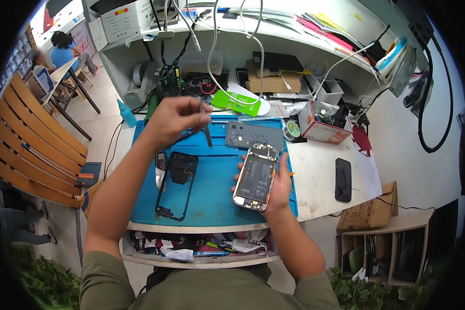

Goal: The person separates the internal components of a mobile phone by hand and using a thin tool, removing the battery and prying off the main circuit board before placing the battery in a storage drawer.

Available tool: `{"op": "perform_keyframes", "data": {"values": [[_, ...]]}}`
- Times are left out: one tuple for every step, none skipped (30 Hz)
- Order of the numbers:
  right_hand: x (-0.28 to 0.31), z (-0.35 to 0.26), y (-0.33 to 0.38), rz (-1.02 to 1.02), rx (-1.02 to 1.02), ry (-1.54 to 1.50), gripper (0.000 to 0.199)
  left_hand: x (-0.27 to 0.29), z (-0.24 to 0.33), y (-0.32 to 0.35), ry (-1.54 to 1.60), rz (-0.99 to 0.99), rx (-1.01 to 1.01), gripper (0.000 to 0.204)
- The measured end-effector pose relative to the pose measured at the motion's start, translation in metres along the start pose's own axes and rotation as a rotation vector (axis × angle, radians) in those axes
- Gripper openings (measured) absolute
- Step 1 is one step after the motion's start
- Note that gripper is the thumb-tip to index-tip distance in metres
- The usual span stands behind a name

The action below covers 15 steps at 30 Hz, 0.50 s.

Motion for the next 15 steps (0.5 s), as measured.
{"op": "perform_keyframes", "data": {"values": [[-0.003,0.001,0.001,-0.017,0.011,0.004,0.097,-0.013,0.002,0.019,0.089,-0.002,0.039,0.019],[-0.003,0.001,0.003,-0.029,0.021,0.013,0.097,-0.026,0.005,0.04,0.178,0.001,0.076,0.017],[-0.003,0.001,0.004,-0.043,0.03,0.024,0.098,-0.041,0.012,0.06,0.208,-0.015,0.093,0.014],[-0.004,0.002,0.004,-0.061,0.034,0.035,0.098,-0.054,0.016,0.078,0.235,-0.024,0.111,0.013],[-0.014,0.003,0.006,-0.018,0.027,0.07,0.094,-0.063,0.018,0.093,0.201,-0.015,0.006,0.013],[-0.019,0.004,0.007,-0.036,0.034,0.082,0.094,-0.071,0.016,0.106,0.167,-0.007,-0.099,0.013],[-0.02,0.005,0.008,-0.048,0.044,0.094,0.094,-0.077,0.016,0.114,0.136,-0.003,-0.203,0.014],[-0.022,0.005,0.01,-0.06,0.054,0.106,0.094,-0.079,0.017,0.119,0.084,-0.01,-0.238,0.016],[-0.025,0.006,0.013,-0.059,0.069,0.126,0.094,-0.08,0.019,0.124,0.032,-0.017,-0.273,0.018],[-0.029,0.005,0.015,-0.062,0.084,0.147,0.095,-0.081,0.021,0.127,-0.023,-0.023,-0.31,0.019],[-0.032,0.005,0.017,-0.065,0.099,0.167,0.095,-0.081,0.025,0.129,-0.076,-0.021,-0.355,0.021],[-0.034,0.005,0.018,-0.067,0.099,0.174,0.095,-0.082,0.026,0.13,-0.094,-0.015,-0.387,0.022],[-0.036,0.006,0.02,-0.068,0.101,0.182,0.094,-0.082,0.026,0.131,-0.111,-0.01,-0.42,0.022],[-0.037,0.006,0.021,-0.069,0.103,0.189,0.094,-0.083,0.026,0.131,-0.129,-0.005,-0.452,0.023],[-0.039,0.006,0.022,-0.077,0.103,0.191,0.094,-0.084,0.028,0.132,-0.136,-0.012,-0.46,0.024]]}}
Point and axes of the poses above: each hand's wrist, its own y-axis away from the middle knuckle, its own x-axis out of the back of the hand, z = x × y, the point moved 2 cm from there along -y, towards the middle knuckle, and after that the axes turned 3 degrees about -x, right-handed, at the moved point
